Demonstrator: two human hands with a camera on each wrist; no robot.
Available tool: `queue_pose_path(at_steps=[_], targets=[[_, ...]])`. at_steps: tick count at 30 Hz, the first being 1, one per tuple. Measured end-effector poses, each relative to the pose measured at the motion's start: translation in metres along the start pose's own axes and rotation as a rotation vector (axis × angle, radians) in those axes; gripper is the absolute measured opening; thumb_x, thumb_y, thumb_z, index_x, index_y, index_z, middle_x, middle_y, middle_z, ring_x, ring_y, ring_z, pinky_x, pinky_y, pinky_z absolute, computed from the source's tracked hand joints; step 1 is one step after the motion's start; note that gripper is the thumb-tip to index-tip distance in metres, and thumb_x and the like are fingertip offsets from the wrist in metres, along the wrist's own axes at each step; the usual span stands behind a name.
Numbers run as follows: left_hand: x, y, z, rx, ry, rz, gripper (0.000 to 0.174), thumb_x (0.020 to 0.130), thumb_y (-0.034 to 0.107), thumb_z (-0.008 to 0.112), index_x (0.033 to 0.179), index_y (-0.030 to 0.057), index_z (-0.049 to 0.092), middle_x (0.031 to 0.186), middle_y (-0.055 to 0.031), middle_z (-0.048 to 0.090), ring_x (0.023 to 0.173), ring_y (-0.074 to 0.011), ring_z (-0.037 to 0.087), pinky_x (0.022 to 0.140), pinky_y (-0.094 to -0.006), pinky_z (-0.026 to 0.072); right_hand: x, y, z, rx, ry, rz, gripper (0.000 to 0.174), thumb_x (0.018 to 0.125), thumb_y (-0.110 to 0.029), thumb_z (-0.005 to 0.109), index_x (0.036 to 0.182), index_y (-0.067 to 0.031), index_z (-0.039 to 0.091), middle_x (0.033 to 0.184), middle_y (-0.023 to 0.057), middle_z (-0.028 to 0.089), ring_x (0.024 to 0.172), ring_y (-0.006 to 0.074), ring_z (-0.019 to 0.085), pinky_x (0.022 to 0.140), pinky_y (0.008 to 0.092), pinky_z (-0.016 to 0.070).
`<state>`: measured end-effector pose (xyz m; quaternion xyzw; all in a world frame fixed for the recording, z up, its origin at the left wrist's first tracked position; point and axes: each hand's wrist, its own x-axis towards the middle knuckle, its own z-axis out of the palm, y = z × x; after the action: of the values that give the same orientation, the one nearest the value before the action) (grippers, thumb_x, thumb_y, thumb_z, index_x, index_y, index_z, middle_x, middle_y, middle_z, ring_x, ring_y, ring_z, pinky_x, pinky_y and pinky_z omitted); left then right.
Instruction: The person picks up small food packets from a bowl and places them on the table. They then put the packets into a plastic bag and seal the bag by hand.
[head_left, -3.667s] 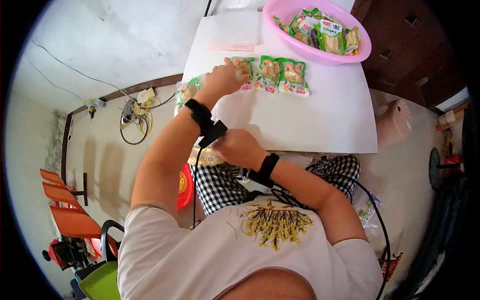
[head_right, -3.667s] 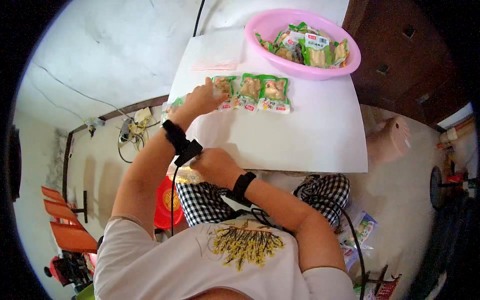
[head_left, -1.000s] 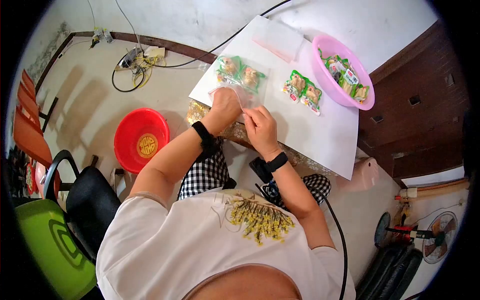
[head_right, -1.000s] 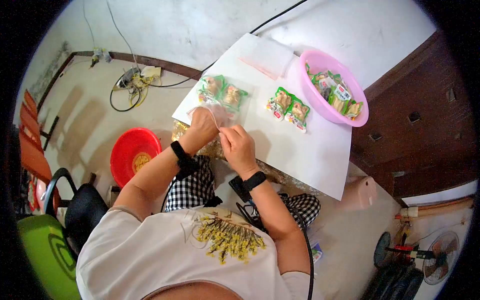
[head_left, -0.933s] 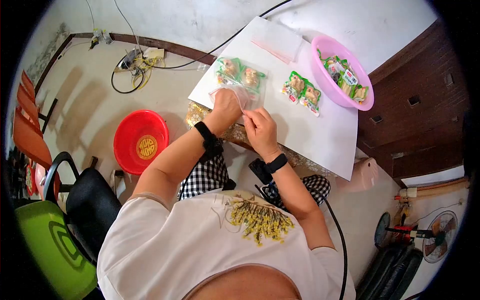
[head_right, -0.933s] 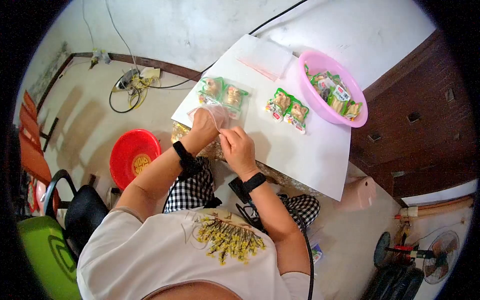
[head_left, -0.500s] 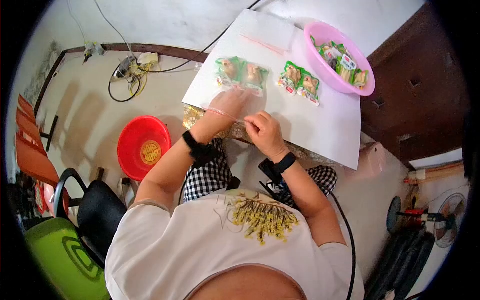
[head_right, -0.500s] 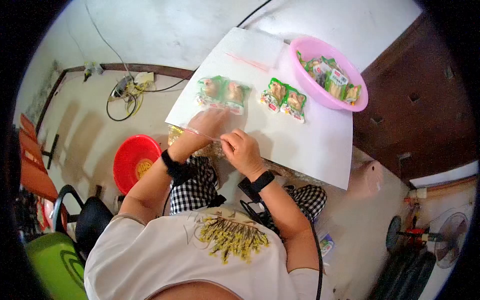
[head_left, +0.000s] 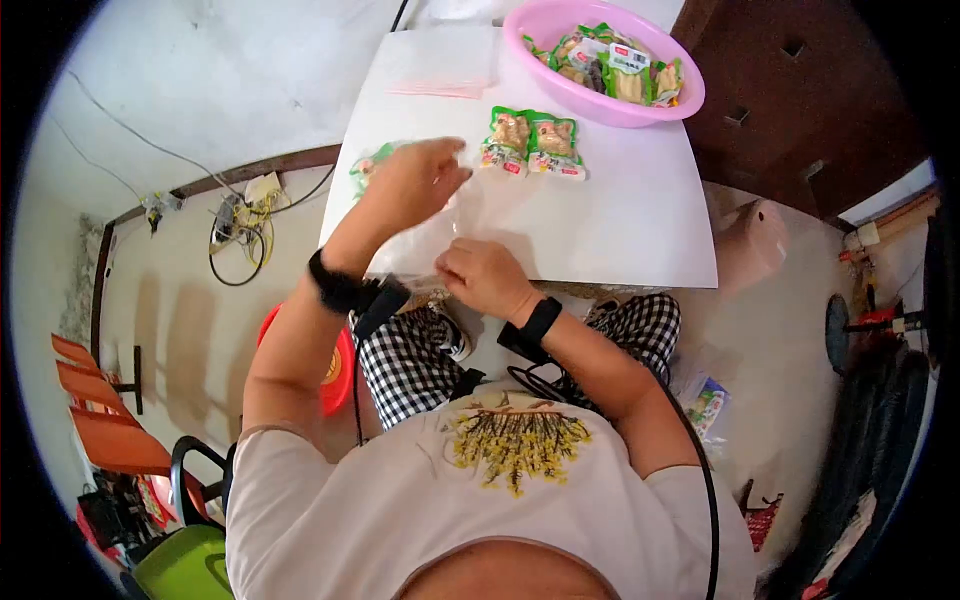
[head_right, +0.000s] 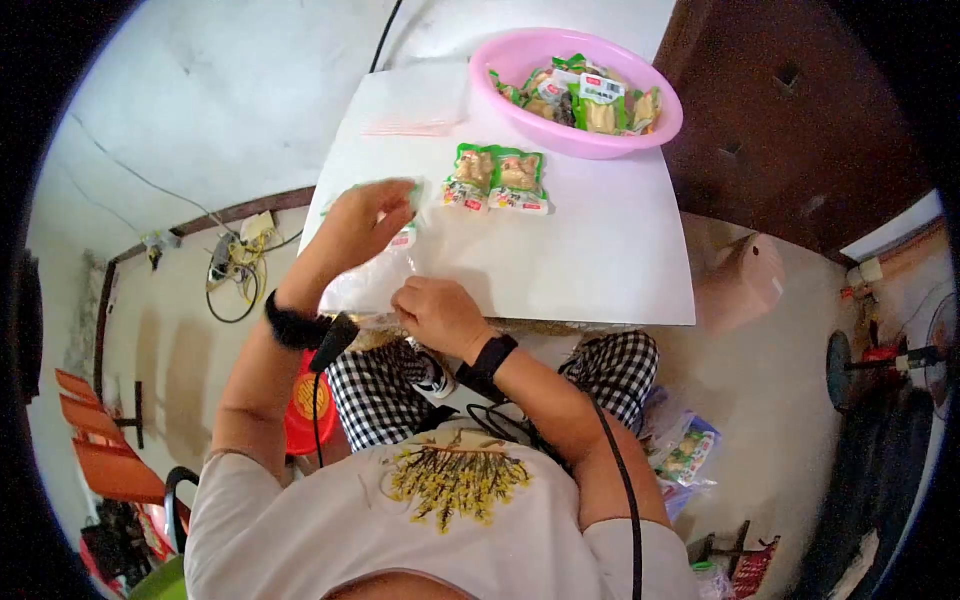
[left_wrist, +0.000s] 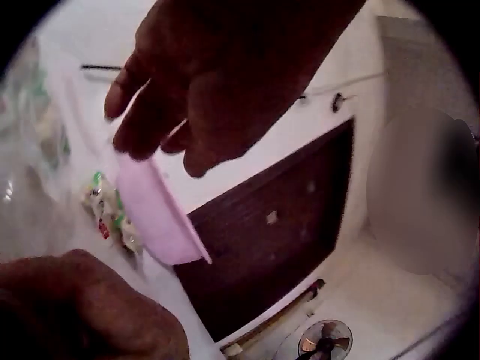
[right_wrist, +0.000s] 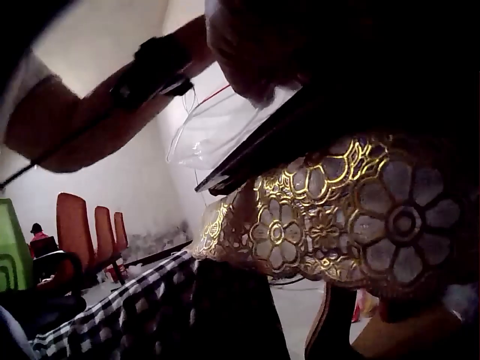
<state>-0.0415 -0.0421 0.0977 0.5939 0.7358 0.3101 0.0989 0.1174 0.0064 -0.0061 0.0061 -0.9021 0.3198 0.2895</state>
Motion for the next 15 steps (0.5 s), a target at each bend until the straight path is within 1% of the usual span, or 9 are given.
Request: queue_pose_path(at_steps=[3,4,5,6,8,10,11,13,15], targets=[[0.055,-0.037,0.049,0.241,0.032,0.036,0.050,0.086,0.030,0.065,0.119,-0.0050,0.052,0.097,-0.0235,0.066,0.090,-0.0360,0.065,0.076,-0.0440,0.0506,-0.001,0.003,-0.003,-0.054,-0.079,-0.035,0.009,0.076,-0.013,0.064,0.076,-0.0050,0.060,0.075,0.0098,0.058,0.073,0.0303,0.060,0.062,0.0416,0.0489],[0.066,-0.032,0.057,0.278,-0.040,-0.050,0.053,0.083,0.034,0.067,0.116,-0.0049,0.053,0.097,-0.0235,0.066,0.091,-0.0374,0.064,0.077,-0.0445,0.0506,-0.002,0.003,-0.004,-0.075,-0.122,-0.044,0.009,0.076,-0.014,0.064,0.075,-0.0055,0.060,0.075,0.0099,0.058,0.073,0.0304,0.060,0.062,0.0418,0.0488],[0.077,-0.026,0.066,0.314,-0.109,-0.137,0.056,0.080,0.038,0.069,0.113,-0.0049,0.053,0.097,-0.0236,0.066,0.092,-0.0388,0.063,0.078,-0.0451,0.0506,-0.006,0.012,0.011,-0.099,-0.054,-0.046,0.007,0.077,-0.014,0.063,0.078,-0.0080,0.059,0.075,0.0094,0.058,0.071,0.0306,0.060,0.061,0.0424,0.0488],[0.085,-0.021,0.072,0.350,-0.179,-0.226,0.060,0.077,0.042,0.071,0.109,-0.0048,0.053,0.098,-0.0237,0.065,0.093,-0.0402,0.063,0.080,-0.0456,0.0506,-0.007,0.011,0.010,-0.123,-0.095,-0.051,0.007,0.078,-0.014,0.063,0.081,-0.0090,0.059,0.076,0.0092,0.058,0.071,0.0306,0.060,0.061,0.0424,0.0489],[0.098,-0.016,0.081,0.371,-0.145,-0.268,0.059,0.072,0.039,0.076,0.106,-0.0038,0.053,0.098,-0.0223,0.066,0.095,-0.0388,0.063,0.081,-0.0453,0.0507,-0.008,0.010,0.007,-0.171,-0.177,-0.062,0.009,0.079,-0.016,0.062,0.085,-0.0109,0.060,0.078,0.0088,0.058,0.072,0.0305,0.060,0.061,0.0425,0.0491],[0.104,-0.014,0.085,0.395,-0.114,-0.313,0.059,0.066,0.035,0.080,0.102,-0.0028,0.054,0.099,-0.0209,0.066,0.098,-0.0374,0.063,0.083,-0.0451,0.0508,-0.009,0.013,0.008,-0.188,-0.198,-0.089,0.011,0.079,-0.017,0.062,0.088,-0.0114,0.059,0.081,0.0086,0.059,0.073,0.0302,0.060,0.062,0.0425,0.0492],[0.105,-0.015,0.087,0.373,-0.089,-0.330,0.056,0.065,0.033,0.080,0.100,-0.0029,0.054,0.095,-0.0204,0.066,0.095,-0.0369,0.064,0.080,-0.0443,0.0516,-0.010,0.014,0.010,-0.195,-0.206,-0.100,0.012,0.080,-0.018,0.062,0.090,-0.0116,0.059,0.082,0.0085,0.059,0.074,0.0301,0.060,0.062,0.0425,0.0493],[0.104,-0.022,0.093,0.327,-0.043,-0.362,0.052,0.063,0.028,0.081,0.096,-0.0030,0.056,0.089,-0.0194,0.067,0.088,-0.0359,0.066,0.076,-0.0428,0.0533,-0.009,0.012,0.011,-0.178,-0.109,-0.126,0.012,0.080,-0.018,0.062,0.089,-0.0112,0.059,0.085,0.0084,0.060,0.075,0.0300,0.060,0.062,0.0423,0.0494],[0.106,-0.038,0.096,0.082,-0.078,-0.440,0.045,0.064,0.022,0.080,0.094,-0.0024,0.057,0.081,-0.0157,0.067,0.076,-0.0277,0.067,0.063,-0.0370,0.0523,-0.006,0.010,0.009,-0.183,-0.051,-0.147,0.012,0.080,-0.018,0.062,0.088,-0.0100,0.058,0.086,0.0086,0.060,0.076,0.0301,0.060,0.063,0.0423,0.0496]])
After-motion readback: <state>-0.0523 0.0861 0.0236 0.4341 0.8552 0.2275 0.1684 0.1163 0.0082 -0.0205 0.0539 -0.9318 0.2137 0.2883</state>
